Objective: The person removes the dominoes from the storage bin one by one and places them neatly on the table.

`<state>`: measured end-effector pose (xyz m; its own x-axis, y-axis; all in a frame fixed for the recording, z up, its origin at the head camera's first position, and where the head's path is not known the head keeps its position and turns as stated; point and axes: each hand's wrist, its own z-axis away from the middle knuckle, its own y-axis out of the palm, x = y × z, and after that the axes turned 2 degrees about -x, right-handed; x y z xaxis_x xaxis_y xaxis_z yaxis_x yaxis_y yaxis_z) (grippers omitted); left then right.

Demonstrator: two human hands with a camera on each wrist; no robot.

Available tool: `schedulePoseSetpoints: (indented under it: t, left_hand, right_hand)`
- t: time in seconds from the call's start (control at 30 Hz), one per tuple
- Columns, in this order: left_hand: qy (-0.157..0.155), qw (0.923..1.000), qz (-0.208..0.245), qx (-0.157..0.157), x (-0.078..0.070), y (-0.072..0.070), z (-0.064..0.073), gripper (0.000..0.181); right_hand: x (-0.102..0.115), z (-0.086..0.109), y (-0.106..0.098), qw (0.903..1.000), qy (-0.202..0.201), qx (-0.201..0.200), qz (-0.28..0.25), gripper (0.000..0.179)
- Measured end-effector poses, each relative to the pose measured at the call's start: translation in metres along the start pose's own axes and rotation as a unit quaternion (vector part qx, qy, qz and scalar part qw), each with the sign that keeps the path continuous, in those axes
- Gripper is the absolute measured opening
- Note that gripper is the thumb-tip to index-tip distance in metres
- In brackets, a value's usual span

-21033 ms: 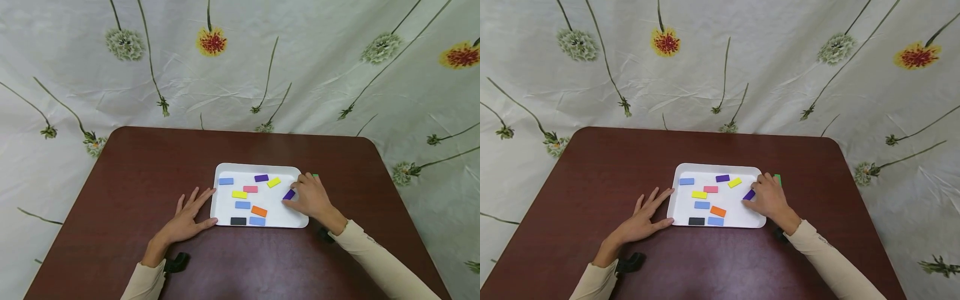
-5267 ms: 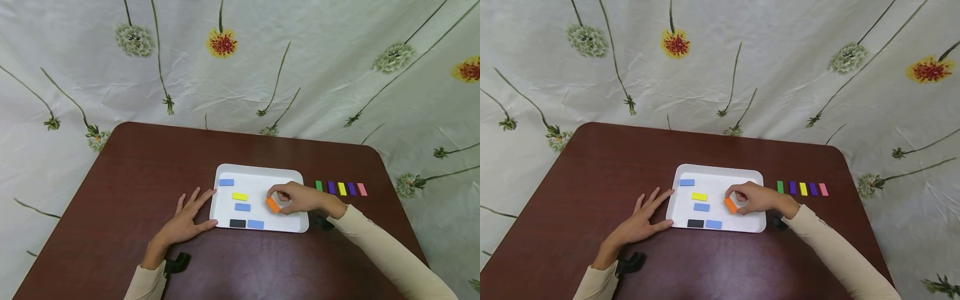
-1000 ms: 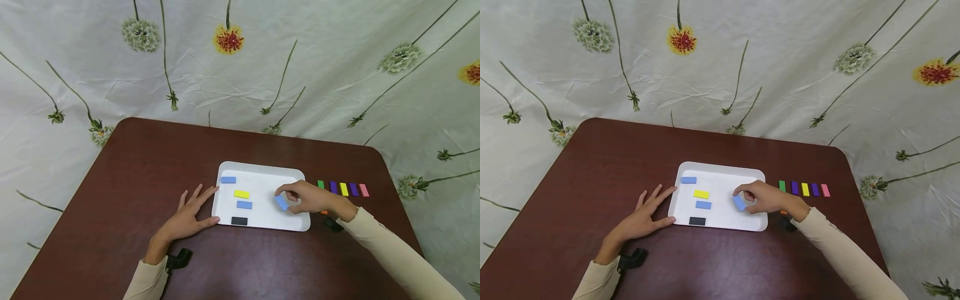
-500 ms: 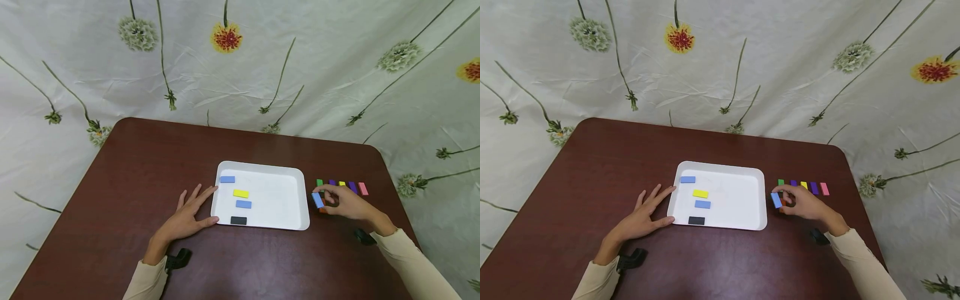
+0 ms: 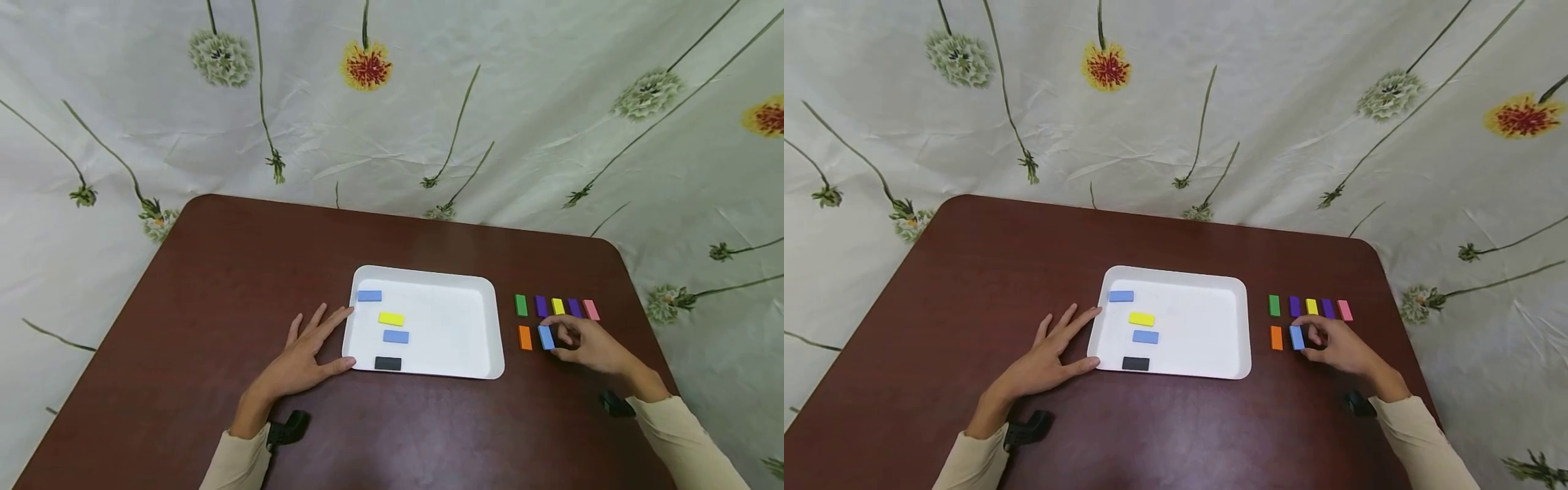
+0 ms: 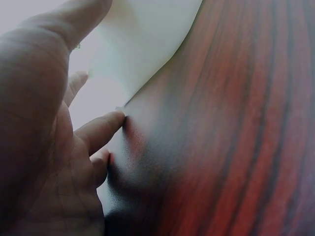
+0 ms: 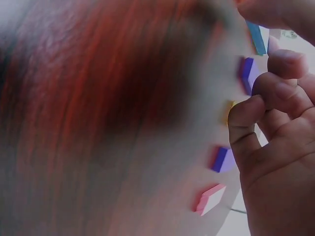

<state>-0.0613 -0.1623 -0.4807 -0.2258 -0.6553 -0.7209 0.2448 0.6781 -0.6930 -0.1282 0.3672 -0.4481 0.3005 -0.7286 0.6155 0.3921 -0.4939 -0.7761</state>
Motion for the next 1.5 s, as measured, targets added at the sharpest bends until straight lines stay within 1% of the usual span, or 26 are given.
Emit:
schedulePoseSetpoints:
  t: [0.2,0.37,0.53,0.73,0.87,1.03,1.17,1.27,1.4,1.5]
  left_hand:
    - [-0.002,1.0,0.0,0.0,-0.001,0.0,0.001,0.082]
    - [-0.002,1.0,0.002,0.002,-0.002,0.001,0.0,0.083]
    - [-0.001,1.0,0.001,0.007,-0.003,0.001,0.0,0.082]
    - [-0.004,1.0,0.005,0.007,-0.002,0.0,0.001,0.082]
    - [-0.006,1.0,0.003,0.006,-0.002,0.0,0.002,0.082]
    - [-0.006,1.0,0.004,0.004,-0.001,0.0,0.001,0.082]
    - [-0.004,1.0,0.006,0.004,-0.002,-0.001,0.001,0.082]
    - [-0.001,1.0,0.004,0.002,-0.002,-0.001,0.001,0.082]
    - [0.001,1.0,0.0,-0.001,-0.002,-0.001,0.001,0.083]
    - [0.001,1.0,-0.001,-0.002,-0.001,0.0,0.001,0.083]
  right_hand:
    - [-0.011,0.002,0.004,0.9998,0.017,-0.002,-0.01,0.043]
    - [-0.014,0.005,0.006,0.9996,0.024,-0.005,-0.014,0.042]
    - [-0.014,0.008,0.007,0.9995,0.021,-0.005,-0.025,0.041]
    - [-0.015,0.007,0.008,0.9992,0.014,-0.006,-0.038,0.042]
    - [-0.016,0.005,0.008,0.9992,0.015,-0.004,-0.036,0.044]
    - [-0.016,0.004,0.006,0.9996,0.005,-0.009,-0.026,0.048]
    - [-0.012,0.001,0.002,0.9994,-0.011,-0.014,-0.029,0.045]
    - [-0.005,-0.005,-0.003,0.9991,-0.02,-0.011,-0.036,0.041]
    - [0.008,-0.018,-0.006,0.9977,-0.041,-0.005,-0.054,0.038]
    - [0.021,-0.03,-0.007,0.9961,-0.063,-0.004,-0.061,0.037]
